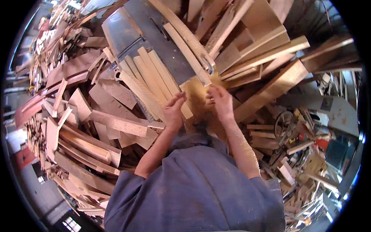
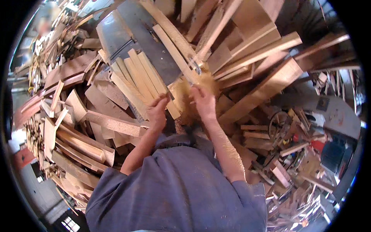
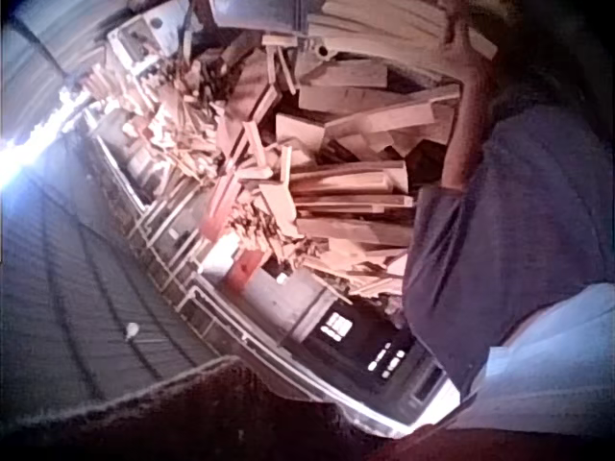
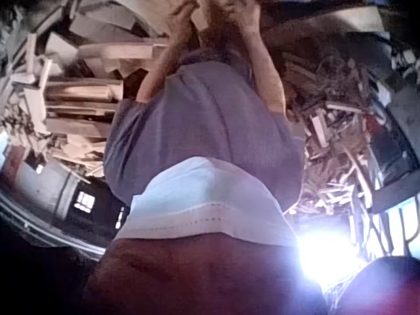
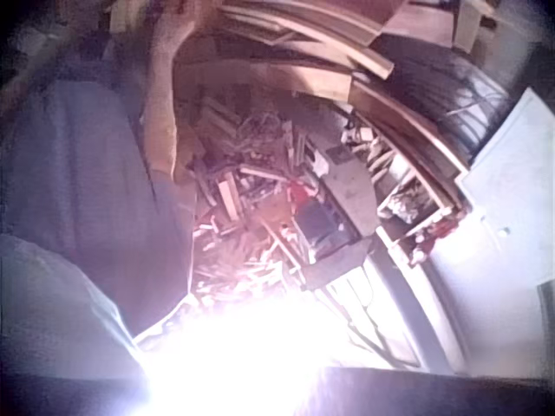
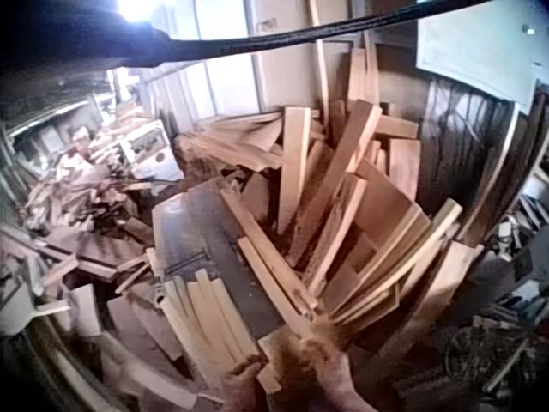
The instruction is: The person puts on a dust mask, then sorts through a pile of wood scraps on a table saw. They pick up several thin wooden strips, align them, and measure one with a tape measure.
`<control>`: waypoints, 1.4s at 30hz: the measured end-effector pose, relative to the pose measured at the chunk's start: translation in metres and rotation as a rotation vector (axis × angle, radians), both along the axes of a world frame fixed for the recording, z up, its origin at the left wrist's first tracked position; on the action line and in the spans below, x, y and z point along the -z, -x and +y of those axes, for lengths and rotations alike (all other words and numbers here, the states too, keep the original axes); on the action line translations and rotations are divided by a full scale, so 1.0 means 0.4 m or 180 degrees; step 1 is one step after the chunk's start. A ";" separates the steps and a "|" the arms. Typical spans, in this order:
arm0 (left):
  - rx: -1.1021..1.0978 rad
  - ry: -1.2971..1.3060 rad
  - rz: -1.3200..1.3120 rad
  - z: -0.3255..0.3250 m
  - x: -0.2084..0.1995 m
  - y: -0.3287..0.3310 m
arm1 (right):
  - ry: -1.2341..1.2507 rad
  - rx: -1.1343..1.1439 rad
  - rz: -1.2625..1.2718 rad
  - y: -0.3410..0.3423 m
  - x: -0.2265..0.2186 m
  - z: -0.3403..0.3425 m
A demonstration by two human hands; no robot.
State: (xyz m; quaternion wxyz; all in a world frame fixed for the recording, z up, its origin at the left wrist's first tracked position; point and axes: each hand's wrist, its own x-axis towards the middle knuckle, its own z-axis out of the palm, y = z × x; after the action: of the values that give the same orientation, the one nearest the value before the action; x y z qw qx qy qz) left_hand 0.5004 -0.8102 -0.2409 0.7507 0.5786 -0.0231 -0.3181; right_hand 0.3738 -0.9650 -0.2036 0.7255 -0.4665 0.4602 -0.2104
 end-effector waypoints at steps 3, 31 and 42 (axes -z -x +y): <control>0.0110 -0.0432 0.0000 -0.052 -0.034 0.059 | 0.0966 -0.0379 0.0621 -0.092 0.022 0.010; 0.0391 -0.1818 -0.1202 -0.384 0.236 -0.321 | 0.4291 -0.1562 0.1830 -0.464 0.312 -0.317; 0.0163 -0.1609 -0.2288 -0.504 0.375 -0.413 | 0.4286 -0.0836 0.1204 -0.413 0.251 -0.296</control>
State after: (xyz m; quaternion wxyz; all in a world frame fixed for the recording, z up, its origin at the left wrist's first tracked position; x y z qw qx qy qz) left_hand 0.6656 -1.0118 -0.3910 0.5217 0.8172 -0.2186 -0.1107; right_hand 0.5388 -1.0833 -0.3038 0.2067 -0.8935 0.2882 -0.2753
